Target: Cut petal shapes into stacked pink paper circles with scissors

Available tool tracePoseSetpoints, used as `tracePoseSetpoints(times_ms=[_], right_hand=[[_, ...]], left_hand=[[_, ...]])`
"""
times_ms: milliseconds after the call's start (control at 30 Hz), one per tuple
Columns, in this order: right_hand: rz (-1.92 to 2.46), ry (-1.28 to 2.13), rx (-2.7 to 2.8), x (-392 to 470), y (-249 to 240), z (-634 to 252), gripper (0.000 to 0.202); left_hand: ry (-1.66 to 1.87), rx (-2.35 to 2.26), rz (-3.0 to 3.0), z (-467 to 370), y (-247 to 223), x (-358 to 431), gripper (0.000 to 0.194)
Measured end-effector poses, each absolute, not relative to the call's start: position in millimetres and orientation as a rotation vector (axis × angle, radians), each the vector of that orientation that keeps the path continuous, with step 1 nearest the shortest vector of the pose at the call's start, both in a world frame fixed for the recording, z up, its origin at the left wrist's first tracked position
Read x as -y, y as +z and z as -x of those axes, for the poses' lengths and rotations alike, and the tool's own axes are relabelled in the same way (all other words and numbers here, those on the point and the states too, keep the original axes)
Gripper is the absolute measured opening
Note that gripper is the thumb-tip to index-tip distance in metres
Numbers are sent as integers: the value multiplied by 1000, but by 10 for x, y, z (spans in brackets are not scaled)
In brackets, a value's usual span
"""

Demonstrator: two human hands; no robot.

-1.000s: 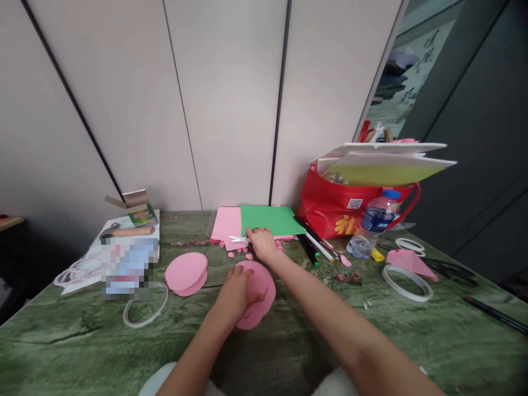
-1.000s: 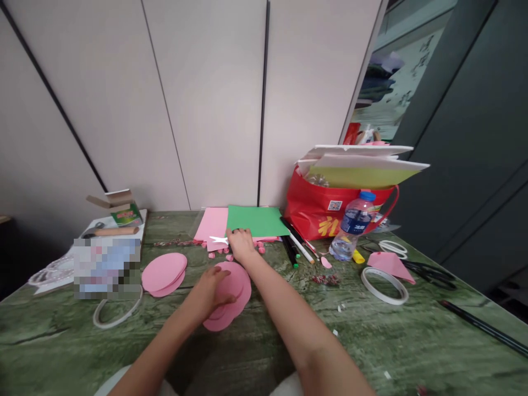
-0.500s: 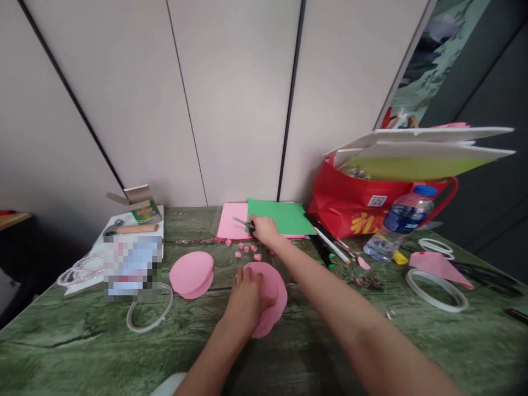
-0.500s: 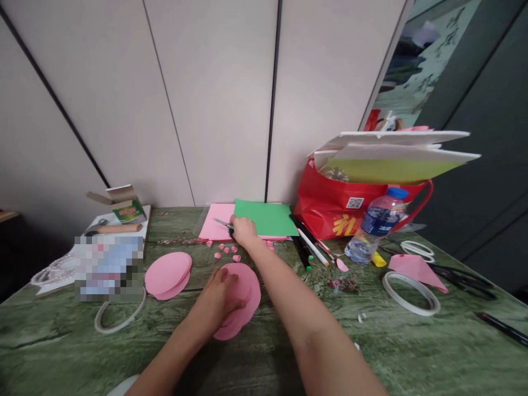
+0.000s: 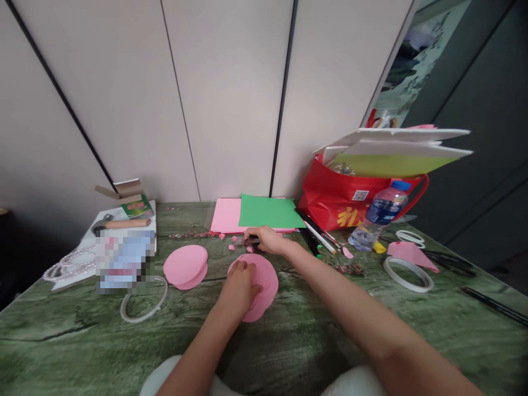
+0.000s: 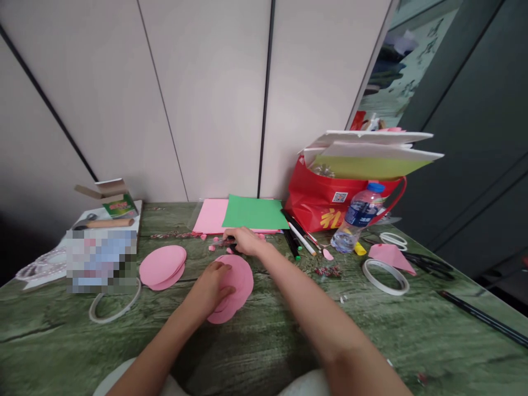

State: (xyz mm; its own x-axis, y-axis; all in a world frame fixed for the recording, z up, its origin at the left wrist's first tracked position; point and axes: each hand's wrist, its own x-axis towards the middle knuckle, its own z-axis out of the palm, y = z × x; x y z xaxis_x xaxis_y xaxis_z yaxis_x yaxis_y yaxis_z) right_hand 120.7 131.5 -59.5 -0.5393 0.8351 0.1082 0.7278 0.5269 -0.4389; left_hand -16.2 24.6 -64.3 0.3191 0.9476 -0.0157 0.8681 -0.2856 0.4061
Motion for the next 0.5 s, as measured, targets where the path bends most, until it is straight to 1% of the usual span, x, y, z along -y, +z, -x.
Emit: tracePoseSetpoints(times_ms=[100, 233, 267, 333, 367, 400, 500], right_hand=[[1283, 474, 2477, -1327, -640, -1195, 34], [1378, 409, 2404, -1448, -663, -1211, 30], [1409, 393, 2377, -1488, -657, -1216, 30], [1460, 365, 2326, -1561, -628, -1221, 29], [1480, 352, 2300, -1592, -607, -1221, 28], [1496, 340, 2273, -1617, -583, -1222, 28], [1556, 303, 2152, -1653, -503, -1237, 27]], left_hand=[[355, -1609, -2241, 158, -659, -245, 35], [428, -1605, -2252, 171, -700, -277, 35], [488, -1612, -2251, 172, -696, -285, 31], [669, -1604, -2228, 164, -641, -280, 16], [772, -1570, -2201, 157, -584, -261, 13], [888, -1494, -2165, 151, -507, -225, 18], [1170, -1026, -1989, 166, -194, -2, 19]])
